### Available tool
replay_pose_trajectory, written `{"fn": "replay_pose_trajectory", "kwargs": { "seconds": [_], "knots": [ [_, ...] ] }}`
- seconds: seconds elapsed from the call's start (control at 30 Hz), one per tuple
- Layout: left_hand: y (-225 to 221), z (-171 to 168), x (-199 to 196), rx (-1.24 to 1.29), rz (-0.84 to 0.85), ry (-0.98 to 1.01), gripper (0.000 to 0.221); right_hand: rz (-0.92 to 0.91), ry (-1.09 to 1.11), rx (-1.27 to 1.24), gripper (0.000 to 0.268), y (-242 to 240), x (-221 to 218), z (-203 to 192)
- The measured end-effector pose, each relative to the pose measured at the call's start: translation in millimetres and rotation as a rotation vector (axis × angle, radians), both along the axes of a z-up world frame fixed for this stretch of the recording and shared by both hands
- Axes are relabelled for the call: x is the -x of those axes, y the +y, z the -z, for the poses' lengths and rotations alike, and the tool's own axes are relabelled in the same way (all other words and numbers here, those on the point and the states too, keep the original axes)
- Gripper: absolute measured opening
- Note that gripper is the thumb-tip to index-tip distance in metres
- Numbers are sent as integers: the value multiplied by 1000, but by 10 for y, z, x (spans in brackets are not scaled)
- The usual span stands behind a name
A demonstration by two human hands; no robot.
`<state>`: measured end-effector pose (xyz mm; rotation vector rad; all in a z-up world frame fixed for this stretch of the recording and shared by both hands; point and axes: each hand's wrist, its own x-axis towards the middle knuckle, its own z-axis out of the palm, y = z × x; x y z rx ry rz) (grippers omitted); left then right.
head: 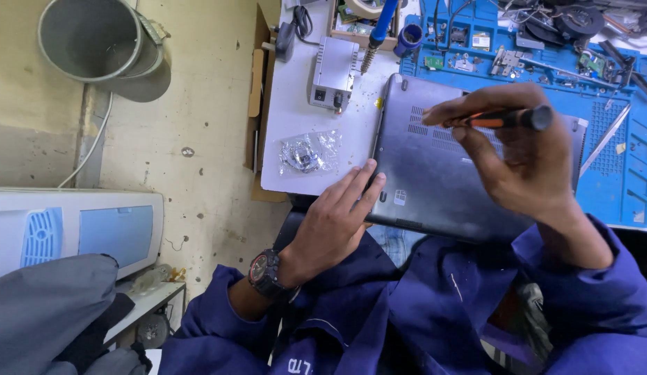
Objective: A technician is disassembling a laptop on a repair bench by removing screws from the bottom casing using a screwdriver.
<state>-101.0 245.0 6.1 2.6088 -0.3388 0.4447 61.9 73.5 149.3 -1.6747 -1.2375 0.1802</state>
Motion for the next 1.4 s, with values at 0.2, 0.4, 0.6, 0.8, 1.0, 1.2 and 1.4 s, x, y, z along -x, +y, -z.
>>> {"fn": "replay_pose_trajectory", "kwargs": {
  "seconds": [0.2, 0.4, 0.6, 0.8, 1.0, 1.2, 1.4],
  "knots": [
    [-22, 7, -2, -13, -5, 4, 80, 120, -91, -74, 28, 55, -446, 123],
    [-16, -6, -9, -54, -20, 9, 85, 141, -55, -67, 26, 183, -744, 469],
    [-22, 25, -11, -47, -29, 10, 87, 156, -73, -45, 25, 209, -771, 538],
    [-17, -10, -17, -53, -29, 17, 87, 172, -94, -44, 24, 226, -778, 556],
    [-18, -25, -21, -36, -22, 10, 87, 190, -96, -56, 26, 261, -775, 576],
    [-16, -9, -23, -10, -19, 20, 88, 201, -80, -60, 24, 211, -756, 581],
    [-51, -45, -48, 108, -16, 46, 78, 247, -388, -58, 12, -66, -854, 671]
  ]
}}
